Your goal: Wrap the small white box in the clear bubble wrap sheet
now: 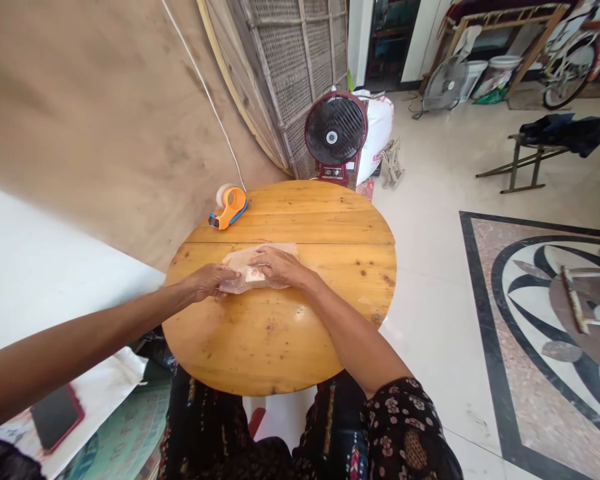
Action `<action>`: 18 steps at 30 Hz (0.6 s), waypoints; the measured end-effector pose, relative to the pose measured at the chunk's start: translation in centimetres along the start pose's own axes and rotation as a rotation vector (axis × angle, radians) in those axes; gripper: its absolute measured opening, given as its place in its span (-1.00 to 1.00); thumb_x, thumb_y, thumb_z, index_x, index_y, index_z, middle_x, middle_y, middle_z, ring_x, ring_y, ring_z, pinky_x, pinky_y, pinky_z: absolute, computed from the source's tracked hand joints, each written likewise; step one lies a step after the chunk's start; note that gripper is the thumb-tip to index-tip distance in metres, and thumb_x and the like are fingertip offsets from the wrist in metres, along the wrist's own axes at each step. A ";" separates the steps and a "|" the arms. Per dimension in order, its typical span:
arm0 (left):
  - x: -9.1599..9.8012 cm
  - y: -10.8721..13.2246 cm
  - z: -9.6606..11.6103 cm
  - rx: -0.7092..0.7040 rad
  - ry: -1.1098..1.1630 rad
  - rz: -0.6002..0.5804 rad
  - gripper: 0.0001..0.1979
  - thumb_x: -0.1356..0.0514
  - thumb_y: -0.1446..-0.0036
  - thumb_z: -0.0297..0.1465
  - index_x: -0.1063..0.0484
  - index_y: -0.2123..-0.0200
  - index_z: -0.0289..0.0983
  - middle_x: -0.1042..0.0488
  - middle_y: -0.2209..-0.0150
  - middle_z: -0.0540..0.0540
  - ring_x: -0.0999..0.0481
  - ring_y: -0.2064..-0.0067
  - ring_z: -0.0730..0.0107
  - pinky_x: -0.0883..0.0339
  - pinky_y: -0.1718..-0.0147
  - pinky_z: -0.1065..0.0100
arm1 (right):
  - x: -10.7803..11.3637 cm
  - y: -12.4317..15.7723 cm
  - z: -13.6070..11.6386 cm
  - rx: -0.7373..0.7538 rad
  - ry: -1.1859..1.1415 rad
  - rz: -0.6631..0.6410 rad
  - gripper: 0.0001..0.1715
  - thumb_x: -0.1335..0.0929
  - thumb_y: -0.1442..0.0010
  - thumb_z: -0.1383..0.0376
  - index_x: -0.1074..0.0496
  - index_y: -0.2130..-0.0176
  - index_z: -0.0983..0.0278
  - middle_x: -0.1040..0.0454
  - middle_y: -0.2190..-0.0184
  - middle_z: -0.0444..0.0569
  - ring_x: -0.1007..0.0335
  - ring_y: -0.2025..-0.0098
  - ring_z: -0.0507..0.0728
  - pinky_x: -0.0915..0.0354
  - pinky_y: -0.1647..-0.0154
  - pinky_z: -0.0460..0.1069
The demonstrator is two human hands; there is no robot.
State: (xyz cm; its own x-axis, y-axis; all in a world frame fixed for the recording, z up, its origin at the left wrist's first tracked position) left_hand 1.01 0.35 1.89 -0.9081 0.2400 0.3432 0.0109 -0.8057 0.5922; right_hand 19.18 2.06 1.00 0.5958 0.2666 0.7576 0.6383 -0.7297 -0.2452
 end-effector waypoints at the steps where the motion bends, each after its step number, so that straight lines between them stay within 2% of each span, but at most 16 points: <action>1: -0.1 0.0 0.0 -0.015 -0.002 0.017 -0.68 -0.37 0.29 -0.30 -0.43 0.42 -0.34 -0.45 0.54 -0.03 -0.39 0.55 0.42 -0.20 0.64 0.44 | 0.1 0.0 -0.2 0.003 0.003 -0.011 -0.59 -0.24 -0.27 0.39 -0.46 -0.06 0.21 -0.34 -0.17 0.07 -0.16 -0.27 0.16 -0.15 -0.23 0.09; 6: -0.7 0.4 0.5 -0.089 -0.018 0.099 -0.73 -0.31 0.19 -0.38 -0.41 0.34 -0.30 -0.44 0.51 0.02 -0.40 0.54 0.45 -0.23 0.62 0.46 | 0.5 0.3 -0.7 -0.036 0.007 -0.015 -0.57 -0.24 -0.26 0.40 -0.46 -0.07 0.17 -0.29 -0.21 0.07 -0.17 -0.28 0.18 -0.15 -0.23 0.13; 8: -0.8 0.6 0.7 -0.106 -0.021 0.156 -0.58 -0.32 0.18 -0.42 -0.37 0.17 -0.28 -0.44 0.49 0.04 -0.42 0.53 0.45 -0.25 0.61 0.47 | 0.5 0.4 -0.8 -0.042 0.008 -0.022 -0.56 -0.24 -0.26 0.41 -0.45 -0.08 0.18 -0.29 -0.21 0.10 -0.16 -0.28 0.20 -0.14 -0.23 0.14; 10: -0.9 0.7 0.7 -0.113 -0.017 0.213 -0.37 -0.34 0.17 -0.44 -0.25 -0.03 -0.26 -0.46 0.47 0.04 -0.43 0.53 0.45 -0.26 0.60 0.47 | 0.5 0.4 -0.8 -0.040 0.009 -0.031 -0.55 -0.24 -0.25 0.43 -0.45 -0.09 0.19 -0.29 -0.21 0.11 -0.17 -0.28 0.20 -0.14 -0.23 0.13; 12: -0.9 0.7 0.7 -0.103 -0.004 0.254 -0.28 -0.34 0.14 -0.44 -0.16 -0.12 -0.27 -0.46 0.46 0.03 -0.44 0.54 0.44 -0.25 0.59 0.48 | 0.5 0.3 -0.8 -0.033 0.007 -0.020 -0.55 -0.24 -0.25 0.43 -0.46 -0.07 0.18 -0.30 -0.20 0.10 -0.18 -0.27 0.21 -0.16 -0.22 0.14; 14: -1.0 0.6 0.5 -0.083 0.006 0.259 -0.38 -0.33 0.12 -0.43 -0.23 -0.05 -0.30 -0.46 0.48 0.02 -0.43 0.55 0.44 -0.24 0.61 0.47 | 0.5 0.2 -0.8 -0.022 0.010 -0.007 -0.56 -0.25 -0.25 0.43 -0.47 -0.05 0.17 -0.32 -0.18 0.10 -0.20 -0.25 0.22 -0.18 -0.20 0.15; 16: -1.3 0.5 0.5 -0.068 0.001 0.234 -0.60 -0.30 0.12 -0.42 -0.35 0.15 -0.32 -0.44 0.52 0.01 -0.41 0.56 0.43 -0.23 0.62 0.47 | 0.5 0.2 -0.9 -0.023 0.014 -0.004 -0.57 -0.25 -0.25 0.42 -0.48 -0.05 0.18 -0.31 -0.18 0.12 -0.21 -0.24 0.24 -0.19 -0.18 0.16; 18: -1.5 0.3 0.5 -0.068 -0.013 0.192 -0.78 -0.27 0.12 -0.42 -0.39 0.32 -0.31 -0.44 0.54 -0.01 -0.40 0.57 0.43 -0.22 0.64 0.46 | 0.5 0.2 -1.0 -0.032 0.012 -0.019 -0.57 -0.24 -0.26 0.41 -0.47 -0.07 0.19 -0.29 -0.19 0.13 -0.20 -0.25 0.24 -0.18 -0.19 0.14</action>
State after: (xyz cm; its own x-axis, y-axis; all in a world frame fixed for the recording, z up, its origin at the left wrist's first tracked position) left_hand 2.60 -0.01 1.94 -0.8868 0.0850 0.4543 0.1546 -0.8718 0.4648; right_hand 19.15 1.43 1.92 0.5777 0.2732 0.7692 0.6336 -0.7442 -0.2115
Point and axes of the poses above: each hand's wrist, its own y-axis away from the middle knuckle, its own x-axis out of the back of the hand, z = x × y, the point moved 5 cm from there along -y, towards the middle knuckle
